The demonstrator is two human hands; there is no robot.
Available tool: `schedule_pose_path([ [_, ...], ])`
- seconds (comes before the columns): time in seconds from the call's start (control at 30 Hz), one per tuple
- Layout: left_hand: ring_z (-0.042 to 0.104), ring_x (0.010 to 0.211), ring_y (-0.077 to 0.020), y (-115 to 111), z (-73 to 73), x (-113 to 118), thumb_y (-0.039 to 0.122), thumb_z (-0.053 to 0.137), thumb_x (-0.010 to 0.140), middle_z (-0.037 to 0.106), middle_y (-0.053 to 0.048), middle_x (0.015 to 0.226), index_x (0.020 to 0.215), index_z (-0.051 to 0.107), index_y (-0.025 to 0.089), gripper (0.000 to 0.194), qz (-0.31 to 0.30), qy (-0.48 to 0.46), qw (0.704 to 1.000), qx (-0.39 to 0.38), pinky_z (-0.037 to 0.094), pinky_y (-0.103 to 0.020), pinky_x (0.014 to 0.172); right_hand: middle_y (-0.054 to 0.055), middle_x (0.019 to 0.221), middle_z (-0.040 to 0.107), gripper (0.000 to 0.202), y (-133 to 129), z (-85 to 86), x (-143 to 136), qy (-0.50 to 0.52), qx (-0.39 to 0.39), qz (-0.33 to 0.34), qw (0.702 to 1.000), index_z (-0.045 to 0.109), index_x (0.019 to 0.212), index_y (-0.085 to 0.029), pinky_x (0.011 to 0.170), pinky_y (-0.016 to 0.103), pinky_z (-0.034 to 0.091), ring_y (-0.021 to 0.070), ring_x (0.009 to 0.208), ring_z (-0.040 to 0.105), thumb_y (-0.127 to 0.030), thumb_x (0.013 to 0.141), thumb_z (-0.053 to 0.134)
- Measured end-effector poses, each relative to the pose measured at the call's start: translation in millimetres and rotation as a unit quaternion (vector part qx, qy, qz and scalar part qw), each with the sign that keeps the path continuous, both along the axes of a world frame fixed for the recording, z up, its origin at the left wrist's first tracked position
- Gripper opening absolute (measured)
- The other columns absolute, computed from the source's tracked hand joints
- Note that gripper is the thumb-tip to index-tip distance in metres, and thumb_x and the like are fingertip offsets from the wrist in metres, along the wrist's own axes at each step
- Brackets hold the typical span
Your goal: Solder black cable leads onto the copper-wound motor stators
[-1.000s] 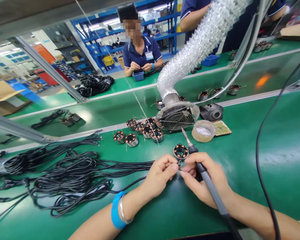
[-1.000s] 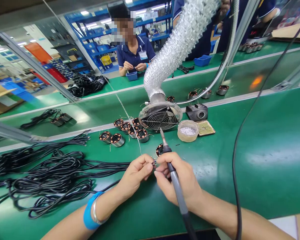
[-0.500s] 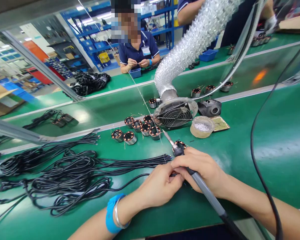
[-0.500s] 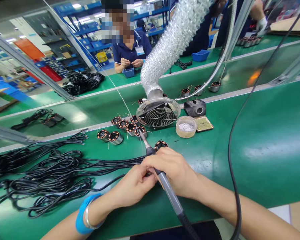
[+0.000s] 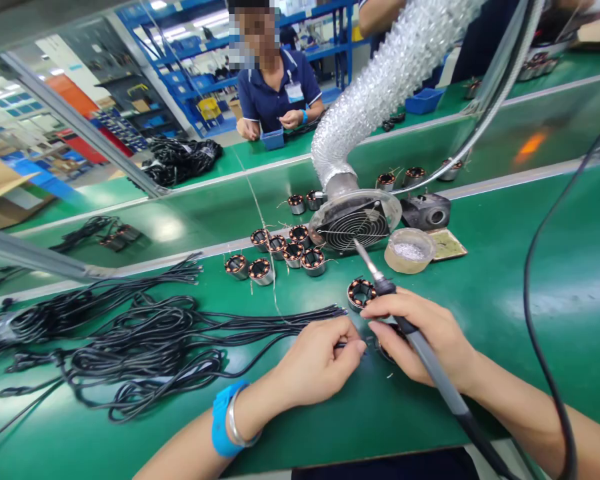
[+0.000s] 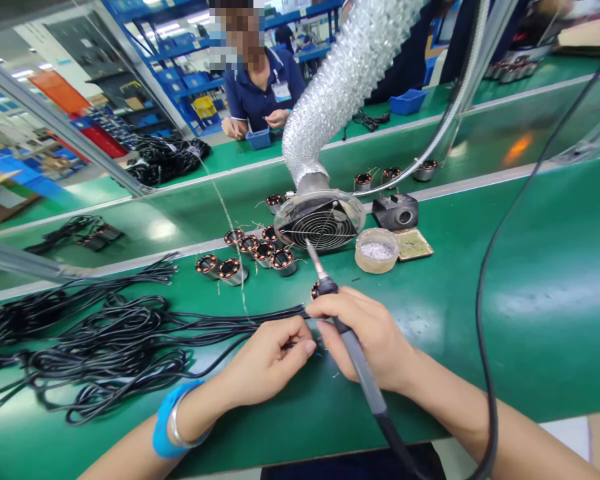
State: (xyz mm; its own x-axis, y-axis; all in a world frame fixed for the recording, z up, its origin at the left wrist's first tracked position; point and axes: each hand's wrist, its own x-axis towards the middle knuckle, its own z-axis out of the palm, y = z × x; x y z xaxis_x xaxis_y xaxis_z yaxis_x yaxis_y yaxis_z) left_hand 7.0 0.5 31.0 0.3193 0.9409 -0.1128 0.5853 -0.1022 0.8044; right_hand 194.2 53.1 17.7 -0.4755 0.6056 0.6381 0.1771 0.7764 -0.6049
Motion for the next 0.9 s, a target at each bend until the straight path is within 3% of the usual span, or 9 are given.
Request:
schedule_pose_path([
  [0.1,0.045,0.061,-0.0106,-8,11.4,-12,0.022,0.054,0.088,0.053,0.003,0.067,0.074,0.057,0.018,0.015,-0.025,0.009,1.0,-0.002,0.034,-0.022,0.058,0.001,0.092,0.07,0.024,0,-3.0,5,-0.001,-0.018,-0.052,0.999,0.059,0.106,-0.026,0.07,0.03,0.057,0.0167,0.075,0.068,-0.01,0.087,0.059],
  [0.27,0.048,0.062,-0.011,-14,36.4,-66,0.026,0.055,0.089,0.055,0.001,0.07,0.072,0.062,0.018,0.02,0.031,0.053,0.997,-0.036,0.037,-0.022,0.057,0.002,0.089,0.071,0.021,2,-9.3,12,0.001,-0.014,-0.081,0.997,0.06,0.104,-0.026,0.064,0.029,0.056,0.0181,0.073,0.069,-0.015,0.087,0.064],
  [0.33,0.053,0.068,-0.013,-8,37.0,-89,0.028,0.057,0.088,0.057,-0.001,0.075,0.07,0.064,0.018,0.022,0.066,0.083,0.994,-0.008,0.042,-0.024,0.063,0.001,0.086,0.07,0.02,2,-10.3,12,0.004,-0.017,-0.074,0.997,0.059,0.104,-0.026,0.059,0.028,0.054,0.0156,0.064,0.066,-0.016,0.088,0.063],
  [0.43,0.06,0.09,-0.0185,9,21.8,-110,0.03,0.06,0.086,0.06,-0.005,0.092,0.072,0.067,0.018,0.02,0.091,0.133,0.986,0.038,0.048,-0.032,0.084,0.0,0.084,0.069,0.019,1,-10.8,10,0.004,-0.021,-0.053,0.998,0.059,0.104,-0.025,0.053,0.026,0.051,0.0118,0.055,0.062,-0.015,0.089,0.061],
  [0.5,0.06,0.102,-0.021,21,5.8,-114,0.03,0.061,0.085,0.061,-0.008,0.107,0.073,0.07,0.018,0.018,0.076,0.155,0.984,0.035,0.046,-0.036,0.095,0.0,0.083,0.069,0.018,1,-11.7,10,0.002,-0.022,-0.046,0.999,0.059,0.104,-0.025,0.052,0.026,0.05,0.0119,0.056,0.062,-0.015,0.089,0.061],
  [0.57,0.062,0.103,-0.021,31,-9.3,-113,0.027,0.062,0.084,0.061,-0.009,0.117,0.073,0.072,0.018,0.017,0.051,0.168,0.984,0.032,0.046,-0.036,0.096,0.0,0.082,0.069,0.017,2,-13.4,11,-0.003,-0.018,-0.042,0.999,0.06,0.103,-0.025,0.053,0.027,0.051,0.0133,0.058,0.063,-0.015,0.089,0.061],
  [0.67,0.064,0.088,-0.0185,38,-22.0,-113,0.023,0.061,0.084,0.068,-0.008,0.098,0.073,0.071,0.017,0.016,0.036,0.169,0.984,0.046,0.049,-0.032,0.085,0.0,0.084,0.07,0.019,4,-16.5,12,-0.002,-0.006,-0.037,0.999,0.06,0.104,-0.025,0.057,0.027,0.053,0.0151,0.063,0.066,-0.014,0.089,0.061],
  [0.77,0.064,0.08,-0.0176,35,-18.5,-109,0.021,0.06,0.085,0.07,-0.005,0.081,0.073,0.071,0.017,0.017,0.048,0.164,0.983,0.064,0.049,-0.03,0.079,0.001,0.085,0.07,0.019,4,-17.0,11,0.003,-0.008,-0.029,1.0,0.06,0.104,-0.024,0.059,0.027,0.054,0.0155,0.066,0.067,-0.012,0.088,0.06],
  [0.9,0.065,0.084,-0.0169,19,3.2,-82,0.025,0.061,0.089,0.071,-0.006,0.087,0.077,0.072,0.017,0.019,0.069,0.048,0.988,0.126,0.05,-0.029,0.08,0.002,0.087,0.068,0.019,-1,-10.2,0,0.016,-0.032,-0.019,0.999,0.061,0.104,-0.023,0.063,0.026,0.055,0.0141,0.068,0.067,-0.011,0.089,0.058],
])
